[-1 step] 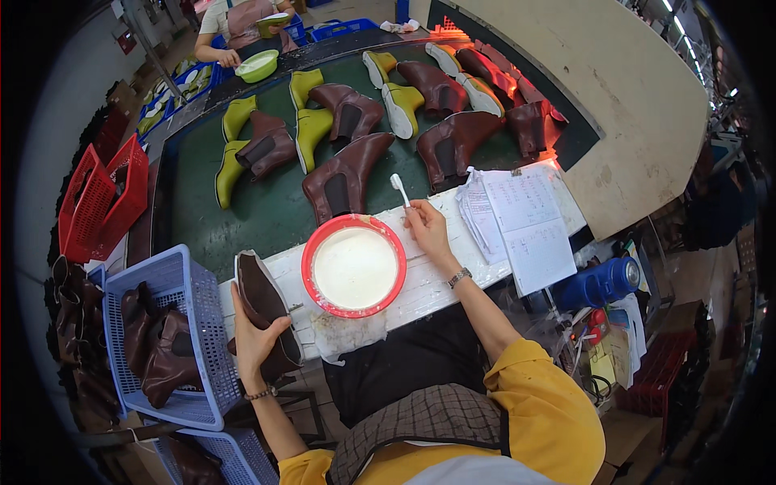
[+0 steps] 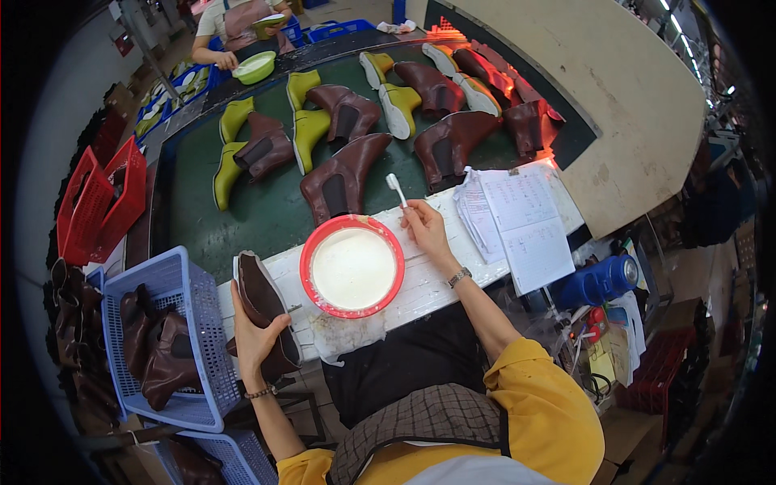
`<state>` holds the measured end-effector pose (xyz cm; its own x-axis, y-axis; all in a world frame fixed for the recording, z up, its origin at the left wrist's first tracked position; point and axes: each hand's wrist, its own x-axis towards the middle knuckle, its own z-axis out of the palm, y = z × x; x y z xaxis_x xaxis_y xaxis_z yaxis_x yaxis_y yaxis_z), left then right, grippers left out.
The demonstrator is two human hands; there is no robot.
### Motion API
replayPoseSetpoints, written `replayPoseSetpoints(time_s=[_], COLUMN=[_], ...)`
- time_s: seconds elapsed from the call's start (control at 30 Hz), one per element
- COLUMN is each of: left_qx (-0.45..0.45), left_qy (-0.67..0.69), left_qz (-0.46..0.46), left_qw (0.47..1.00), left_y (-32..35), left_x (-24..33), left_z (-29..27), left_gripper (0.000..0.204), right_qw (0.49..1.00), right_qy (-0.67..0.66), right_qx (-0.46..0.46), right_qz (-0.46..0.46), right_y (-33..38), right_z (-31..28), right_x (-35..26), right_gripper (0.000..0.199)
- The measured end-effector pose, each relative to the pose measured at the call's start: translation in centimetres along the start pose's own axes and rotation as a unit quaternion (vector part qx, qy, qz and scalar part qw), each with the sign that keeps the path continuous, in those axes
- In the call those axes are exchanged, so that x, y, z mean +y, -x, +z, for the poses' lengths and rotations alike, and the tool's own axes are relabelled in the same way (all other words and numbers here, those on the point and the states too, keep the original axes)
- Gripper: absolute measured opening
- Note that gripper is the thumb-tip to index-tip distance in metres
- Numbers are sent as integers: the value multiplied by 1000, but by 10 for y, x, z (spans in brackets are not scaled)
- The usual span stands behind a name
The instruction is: Applying white adhesive glue to the edges and interior of brown leather shoe uppers using a brush.
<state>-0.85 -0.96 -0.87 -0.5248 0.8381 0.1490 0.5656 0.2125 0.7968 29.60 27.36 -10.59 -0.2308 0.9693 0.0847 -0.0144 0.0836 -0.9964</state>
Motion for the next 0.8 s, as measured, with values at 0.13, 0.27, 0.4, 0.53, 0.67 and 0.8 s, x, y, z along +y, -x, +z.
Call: replayPoseSetpoints(time_s=[0.13,0.27,0.4,0.53,0.67,0.8], left_qx=[75,136,141,158,142,111], left_qy=[-12,47,133,203,238,256], left_qz=[-10,-41,-58,-117,-155,-157], left_qw=[997,989,979,959,948,947], left_y=[-6,1,12,26,30,31], left_x=[-9,-10,7,31,53,67], left_z=[-2,-22,-35,-49,-58,-49], left_gripper=[87,41,28,38,52,52], right_qw=[988,907,771,779,836,861], right_qy=[84,332,529,516,465,442], right_qx=[-57,-119,-174,-160,-149,-146], right_qz=[-118,-231,-310,-318,-251,-204], right_y=[15,43,50,52,60,61], right_z=[-7,-7,2,4,2,-3], right_x=[-38,-99,-109,-120,-126,-125], right_gripper=[21,13,13,11,15,15])
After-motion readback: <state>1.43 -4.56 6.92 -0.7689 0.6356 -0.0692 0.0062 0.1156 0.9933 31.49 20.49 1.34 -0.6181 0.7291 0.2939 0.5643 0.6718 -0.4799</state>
